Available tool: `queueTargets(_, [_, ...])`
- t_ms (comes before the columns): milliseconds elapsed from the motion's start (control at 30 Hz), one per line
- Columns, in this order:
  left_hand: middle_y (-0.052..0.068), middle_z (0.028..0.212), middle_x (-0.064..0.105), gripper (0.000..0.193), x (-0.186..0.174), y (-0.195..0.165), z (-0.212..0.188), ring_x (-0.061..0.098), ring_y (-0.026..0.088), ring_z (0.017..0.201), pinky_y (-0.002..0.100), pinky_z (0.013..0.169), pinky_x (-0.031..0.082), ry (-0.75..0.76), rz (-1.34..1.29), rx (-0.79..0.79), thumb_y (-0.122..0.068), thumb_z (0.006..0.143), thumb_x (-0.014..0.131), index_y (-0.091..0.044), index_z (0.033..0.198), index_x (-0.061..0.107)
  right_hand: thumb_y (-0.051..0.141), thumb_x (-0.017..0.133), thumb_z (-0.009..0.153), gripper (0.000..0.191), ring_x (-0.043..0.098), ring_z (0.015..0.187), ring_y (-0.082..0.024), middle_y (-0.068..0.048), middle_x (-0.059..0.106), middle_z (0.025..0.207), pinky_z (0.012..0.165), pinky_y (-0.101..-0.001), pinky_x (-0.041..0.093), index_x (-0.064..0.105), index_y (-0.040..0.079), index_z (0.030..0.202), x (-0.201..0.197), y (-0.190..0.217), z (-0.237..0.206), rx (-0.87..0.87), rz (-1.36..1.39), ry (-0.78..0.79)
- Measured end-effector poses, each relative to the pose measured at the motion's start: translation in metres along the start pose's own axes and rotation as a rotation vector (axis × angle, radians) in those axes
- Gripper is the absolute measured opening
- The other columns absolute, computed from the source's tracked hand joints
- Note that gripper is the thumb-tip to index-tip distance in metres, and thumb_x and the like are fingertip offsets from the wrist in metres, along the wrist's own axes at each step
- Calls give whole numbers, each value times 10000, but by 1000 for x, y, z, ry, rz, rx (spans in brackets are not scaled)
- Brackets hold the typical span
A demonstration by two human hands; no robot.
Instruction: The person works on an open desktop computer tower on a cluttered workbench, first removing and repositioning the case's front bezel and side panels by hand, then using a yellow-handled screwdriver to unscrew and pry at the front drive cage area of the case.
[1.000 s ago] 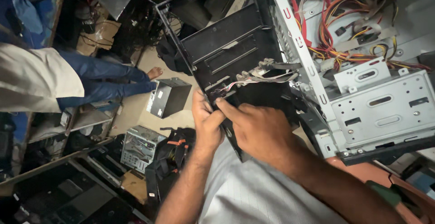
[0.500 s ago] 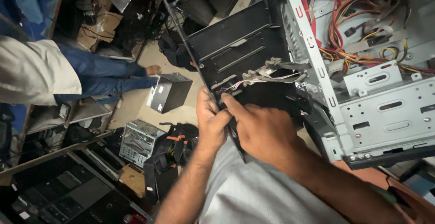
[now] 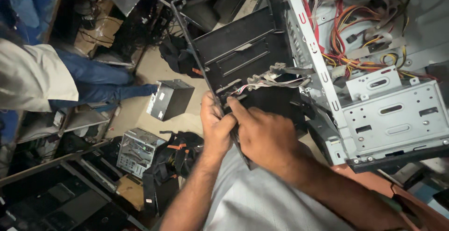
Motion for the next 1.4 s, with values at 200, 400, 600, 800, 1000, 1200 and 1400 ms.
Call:
queueTargets(200, [87,1044,639,410,4,-5,-2,642,127,871,289,808,541,-3,-7,-26,56,838,586,-17,1219,451,110,639,856,480,679,649,-329,-91,680,784,552,-463,530,660,163,1333,-6,-7,0,-7,48,-63])
queueTargets(400, [93,1060,646,391,8,-9,-2,650,129,918,294,842,547,-5,22,-11,51,847,589,-20,1203,445,58,602,914,425,696,741,-297,-102,702,913,620,-407,550,661,110,1332,-8,-9,-1,-71,254,-164])
queueTargets(600, [83,1084,641,399,8,-11,-4,638,118,978,286,894,529,-11,79,-3,60,853,583,-18,1223,455,113,686,916,272,667,681,-289,-72,657,772,591,-421,522,748,152,1178,-11,-5,10,-47,115,-255])
queueTargets(800, [85,1105,645,397,7,-11,-4,648,129,1006,294,900,534,0,67,-25,82,848,578,-19,1212,455,162,711,870,232,667,634,-296,-45,654,720,532,-441,509,769,183,1094,-10,6,24,-27,-118,-239])
queueTargets(1000, [88,1122,642,422,7,-13,-4,650,131,1035,283,928,534,32,21,-16,110,845,564,-24,1226,441,150,692,898,78,690,695,-304,-61,686,762,581,-451,520,726,144,968,-15,6,30,-62,-117,-198])
queueTargets(1200, [86,1099,627,427,7,-17,-3,637,115,1000,268,865,524,28,83,-16,130,843,554,-15,1229,444,137,700,870,139,691,712,-320,-81,715,825,588,-440,530,736,126,1003,-20,5,35,-111,20,-206])
queueTargets(1400, [90,1092,627,412,9,-17,-4,631,110,980,266,854,528,4,101,-8,119,835,540,-3,1218,447,133,715,867,107,676,693,-342,-102,702,804,568,-456,510,726,95,966,-13,7,34,-93,39,-233])
Point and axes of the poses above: each hand's wrist, its own z-axis towards the middle knuckle, its own x-axis out of the palm, y = z × x, the point moved 1 cm from there along z, towards the middle knuckle
